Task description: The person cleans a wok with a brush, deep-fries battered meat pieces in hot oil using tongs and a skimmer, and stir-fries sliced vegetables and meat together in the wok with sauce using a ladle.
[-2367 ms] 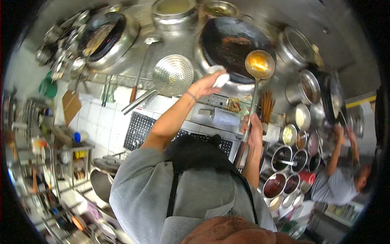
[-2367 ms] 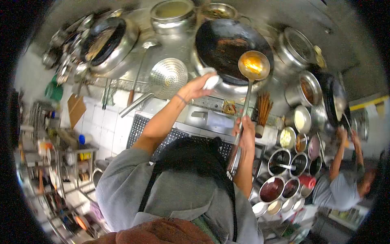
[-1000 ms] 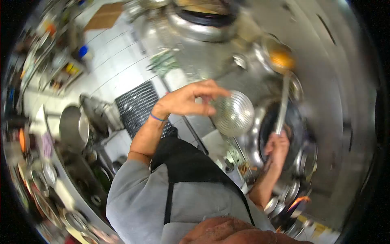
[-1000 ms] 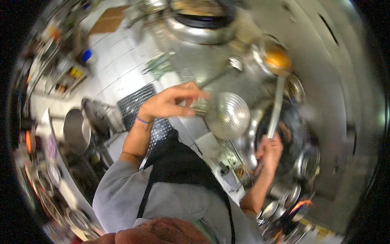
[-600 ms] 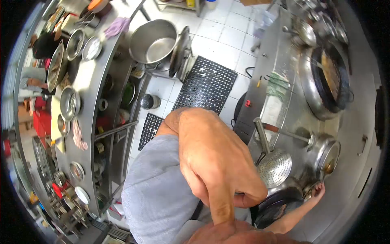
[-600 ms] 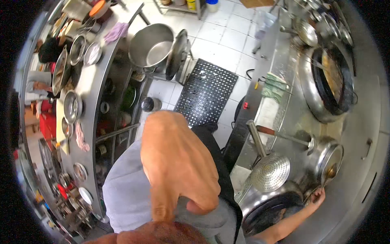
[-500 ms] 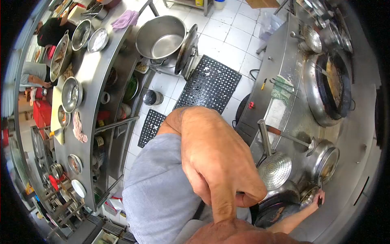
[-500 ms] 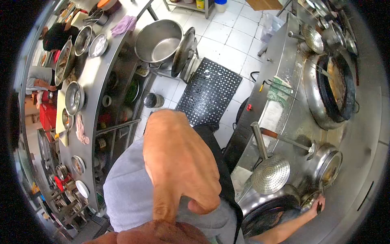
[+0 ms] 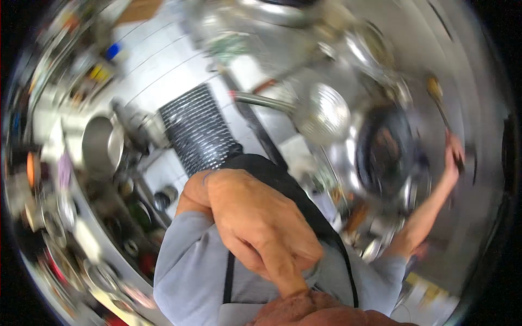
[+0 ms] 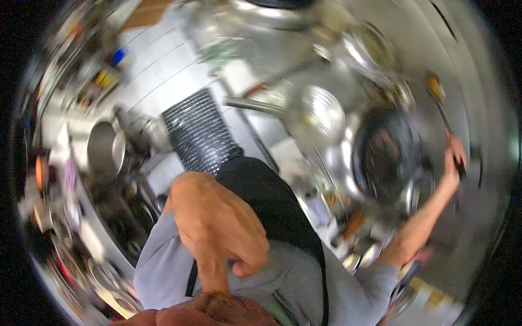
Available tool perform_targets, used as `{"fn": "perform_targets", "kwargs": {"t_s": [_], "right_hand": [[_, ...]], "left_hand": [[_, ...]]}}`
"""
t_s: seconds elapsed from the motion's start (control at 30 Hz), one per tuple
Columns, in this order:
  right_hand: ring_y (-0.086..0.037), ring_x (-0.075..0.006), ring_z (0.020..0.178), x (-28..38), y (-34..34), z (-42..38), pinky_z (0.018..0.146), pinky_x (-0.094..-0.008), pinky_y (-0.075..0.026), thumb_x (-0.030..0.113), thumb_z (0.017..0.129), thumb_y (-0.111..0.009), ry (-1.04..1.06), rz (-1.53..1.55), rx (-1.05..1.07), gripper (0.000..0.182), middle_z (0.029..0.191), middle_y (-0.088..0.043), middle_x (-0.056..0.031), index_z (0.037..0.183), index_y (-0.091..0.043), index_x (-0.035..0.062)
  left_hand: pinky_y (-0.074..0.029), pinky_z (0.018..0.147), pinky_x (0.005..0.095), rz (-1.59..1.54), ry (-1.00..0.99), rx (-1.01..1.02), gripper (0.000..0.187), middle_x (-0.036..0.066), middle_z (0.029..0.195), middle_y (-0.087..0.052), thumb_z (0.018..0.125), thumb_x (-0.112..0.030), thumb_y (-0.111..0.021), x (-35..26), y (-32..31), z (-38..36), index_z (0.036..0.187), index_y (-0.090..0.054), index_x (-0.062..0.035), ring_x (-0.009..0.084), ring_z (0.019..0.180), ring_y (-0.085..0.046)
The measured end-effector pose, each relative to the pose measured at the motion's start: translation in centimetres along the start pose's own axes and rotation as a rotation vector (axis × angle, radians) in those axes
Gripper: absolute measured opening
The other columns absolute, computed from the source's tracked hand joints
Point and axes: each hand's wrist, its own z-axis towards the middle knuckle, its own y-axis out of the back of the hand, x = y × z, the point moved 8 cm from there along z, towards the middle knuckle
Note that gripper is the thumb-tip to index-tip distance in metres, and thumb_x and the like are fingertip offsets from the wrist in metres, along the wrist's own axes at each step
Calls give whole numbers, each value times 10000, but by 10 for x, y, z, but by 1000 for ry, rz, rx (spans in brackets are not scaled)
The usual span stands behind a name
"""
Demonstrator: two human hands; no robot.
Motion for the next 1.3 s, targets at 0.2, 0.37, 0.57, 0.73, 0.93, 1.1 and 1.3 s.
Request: {"fn": "perform_targets", "kwargs": {"t_s": [0.2, 0.37, 0.57, 0.73, 0.93, 1.1, 1.3], "right_hand": [[-479, -135, 506, -75, 29, -149, 420, -270, -375, 155, 1059, -325, -26, 308, -89, 540, 735, -443, -48, 1467, -72, -92], [-514, -147, 543, -137, 106, -207, 422, -271, -392, 77, 990, -401, -64, 465, -232, 529, 791, -472, -59, 1411, -138, -105], [-499, -88, 512, -202, 183, -244, 372, -228, -360, 92, 983, -449, 13, 385, -273, 376, 779, -510, -46, 1276, -346, -121], [-457, -82, 479, -217, 211, -233, 368, -232, -351, 98, 993, -441, 61, 369, -235, 349, 760, -480, -39, 1245, -365, -133], [-464, -66, 455, -192, 206, -232, 357, -218, -349, 104, 1004, -421, 3, 527, -208, 303, 753, -477, -24, 1229, -406, -98], [-435, -52, 474, -221, 196, -221, 366, -226, -338, 113, 979, -474, -2, 10, -380, 254, 720, -480, 13, 1178, -479, -45], [-540, -151, 497, -161, 236, -209, 473, -335, -479, 111, 911, -565, 82, -1477, -589, 307, 651, -560, -67, 1177, -562, -44]], "left_hand": [[-492, 603, 330, -116, 236, -74, 142, 79, 817, -643, 884, -157, -693, 138, 26, 32, 934, -753, -39, 204, 719, -616], [-429, 975, 454, 822, 695, -41, 360, 149, 1299, -570, 822, -116, -654, 342, 19, -8, 1178, -663, -56, 330, 1171, -540], [-380, 949, 563, 1181, 735, 20, 440, 118, 1255, -543, 812, -187, -667, 436, 1, 17, 1230, -595, -67, 369, 1246, -445], [-450, 816, 511, 1153, 858, -56, 227, 131, 992, -636, 887, -270, -631, 474, 28, 19, 904, -672, -47, 334, 988, -580], [-488, 764, 476, 1238, 795, -21, 313, 118, 911, -668, 930, -335, -578, 466, 42, -1, 865, -674, -45, 306, 934, -614], [-487, 777, 465, 1207, 850, -9, 297, 106, 921, -675, 913, -334, -601, 481, 48, -11, 870, -671, -49, 298, 945, -600], [-438, 945, 469, 1029, 719, -98, 316, 180, 1289, -567, 881, -218, -649, 453, 59, -21, 1163, -645, -75, 339, 1168, -525]]}}
